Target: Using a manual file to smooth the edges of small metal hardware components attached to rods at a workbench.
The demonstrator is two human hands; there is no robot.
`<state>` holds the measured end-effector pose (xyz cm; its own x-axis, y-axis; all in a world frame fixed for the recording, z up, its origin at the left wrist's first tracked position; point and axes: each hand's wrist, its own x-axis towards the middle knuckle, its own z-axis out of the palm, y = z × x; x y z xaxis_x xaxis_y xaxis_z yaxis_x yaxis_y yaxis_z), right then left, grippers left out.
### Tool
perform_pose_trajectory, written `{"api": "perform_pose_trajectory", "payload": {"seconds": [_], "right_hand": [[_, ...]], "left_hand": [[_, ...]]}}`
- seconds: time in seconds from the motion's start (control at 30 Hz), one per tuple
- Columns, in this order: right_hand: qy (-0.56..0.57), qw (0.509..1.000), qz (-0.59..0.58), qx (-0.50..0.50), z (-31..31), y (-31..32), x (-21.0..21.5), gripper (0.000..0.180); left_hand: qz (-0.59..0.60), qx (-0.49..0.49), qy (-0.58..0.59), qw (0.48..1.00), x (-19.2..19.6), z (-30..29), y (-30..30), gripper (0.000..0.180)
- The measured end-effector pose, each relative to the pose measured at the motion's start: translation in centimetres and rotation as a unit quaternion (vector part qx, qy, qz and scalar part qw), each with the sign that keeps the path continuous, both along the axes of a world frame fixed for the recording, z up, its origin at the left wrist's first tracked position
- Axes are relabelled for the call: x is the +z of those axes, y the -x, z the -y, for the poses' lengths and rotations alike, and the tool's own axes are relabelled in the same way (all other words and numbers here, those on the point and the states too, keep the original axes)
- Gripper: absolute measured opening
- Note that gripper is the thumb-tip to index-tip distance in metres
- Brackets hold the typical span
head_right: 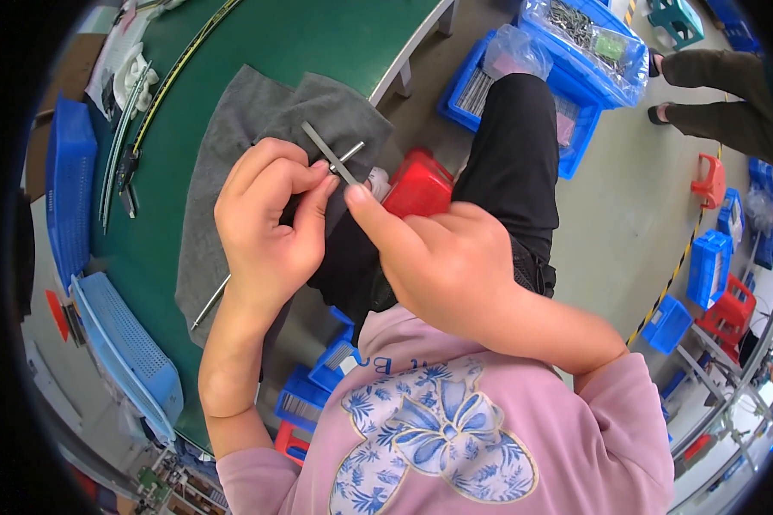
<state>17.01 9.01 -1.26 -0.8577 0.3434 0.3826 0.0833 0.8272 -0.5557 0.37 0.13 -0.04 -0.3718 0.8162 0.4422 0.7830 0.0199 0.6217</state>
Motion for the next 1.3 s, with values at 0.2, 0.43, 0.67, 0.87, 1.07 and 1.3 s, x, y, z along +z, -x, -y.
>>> {"api": "perform_pose_trajectory", "payload": {"seconds": [0.2, 0.43, 0.67, 0.87, 1.07, 1.3], "right_hand": [[0.007, 1.0, -0.008, 0.004, -0.4, 0.3, 0.7, 0.046], [-0.027, 0.999, -0.02, -0.01, 0.1, -1.0, -1.3, 0.056], [-0.019, 0.993, -0.114, -0.032, 0.3, 1.3, -3.2, 0.05], [-0.043, 0.983, -0.176, -0.025, -0.2, 2.6, -4.3, 0.05], [-0.082, 0.981, -0.176, -0.026, 0.3, 0.6, -7.0, 0.049], [-0.069, 0.979, -0.192, -0.024, 0.2, 1.7, -6.5, 0.046]], "left_hand": [[-0.006, -0.016, -0.006, 1.0, 0.2, -0.1, -0.1, 0.018], [-0.001, -0.006, 0.003, 1.0, 0.3, -0.2, 0.1, 0.017], [0.003, -0.01, 0.013, 1.0, 0.1, 0.0, 0.1, 0.018], [-0.034, -0.023, 0.015, 0.999, 0.6, 0.0, 0.3, 0.018], [-0.033, -0.028, 0.007, 0.999, 0.4, -0.2, 0.2, 0.018], [-0.021, -0.023, 0.017, 0.999, 0.4, 0.1, 0.3, 0.017]]}}
